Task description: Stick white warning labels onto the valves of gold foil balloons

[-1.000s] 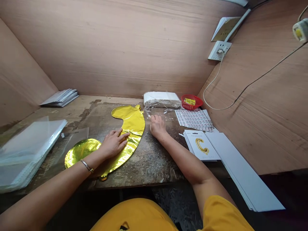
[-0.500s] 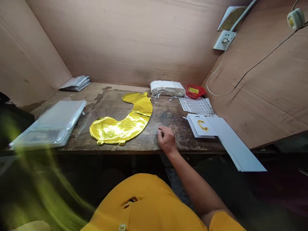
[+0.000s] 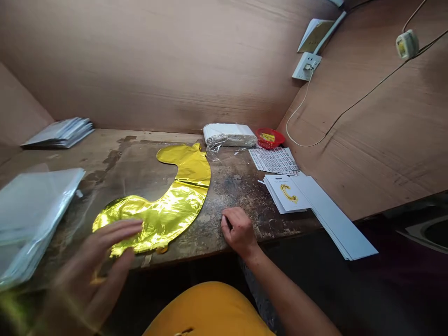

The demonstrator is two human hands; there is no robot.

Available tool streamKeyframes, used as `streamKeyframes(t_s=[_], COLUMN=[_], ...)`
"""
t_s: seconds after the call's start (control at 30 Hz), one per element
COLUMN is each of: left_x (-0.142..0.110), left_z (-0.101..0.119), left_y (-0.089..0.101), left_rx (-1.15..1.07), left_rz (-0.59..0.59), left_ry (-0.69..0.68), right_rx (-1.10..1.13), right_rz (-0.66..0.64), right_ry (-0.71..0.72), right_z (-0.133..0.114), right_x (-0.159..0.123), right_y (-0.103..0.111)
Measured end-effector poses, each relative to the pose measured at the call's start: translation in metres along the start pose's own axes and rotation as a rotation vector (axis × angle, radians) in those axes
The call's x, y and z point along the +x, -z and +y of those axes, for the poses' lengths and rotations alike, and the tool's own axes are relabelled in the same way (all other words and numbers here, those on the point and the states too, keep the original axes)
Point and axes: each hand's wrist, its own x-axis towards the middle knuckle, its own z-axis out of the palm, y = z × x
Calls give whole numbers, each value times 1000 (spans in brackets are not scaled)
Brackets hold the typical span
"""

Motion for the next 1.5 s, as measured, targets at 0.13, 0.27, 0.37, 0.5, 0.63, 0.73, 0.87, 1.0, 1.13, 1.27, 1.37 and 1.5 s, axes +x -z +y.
streamKeyframes(t_s=[0.13, 0.27, 0.37, 0.5, 0.63, 0.73, 0.87, 1.0, 1.13, 1.27, 1.37, 1.5], left_x=[27, 49, 66, 80, 86, 89, 92, 95, 94, 104, 144, 234], left_z=[-53, -83, -84, -79, -75, -67, -56, -52, -51, -47, -39, -18], left_y=[-50, -65, -65, -70, -74, -73, -76, -85, -89, -84, -84, -116], left_rx=[317, 425, 420, 396, 356, 334, 358, 378, 366, 347, 292, 192], left_rz=[-234, -420, -520, -528, -520, -522, -503, -470, -448, -408, -340, -270], left_ry=[2, 43, 73, 36, 15, 56, 98, 128, 133, 135, 104, 49], right_rx=[18, 28, 30, -51, -117, -200, -297, -357, -379, -319, -228, -237], right_rz=[17, 34, 9, -112, -207, -231, -276, -337, -354, -379, -457, -517], right_ry=[-16, -92, -139, -86, 6, 1, -36, -66, -102, -105, -54, -114], right_z=[1, 4, 4, 5, 22, 43, 69, 91, 110, 120, 123, 130], right_x=[2, -2, -5, 11, 76, 137, 191, 210, 216, 213, 211, 219], right_y=[0, -3, -2, 6, 2, -18, -52, -70, -65, -50, -43, -46])
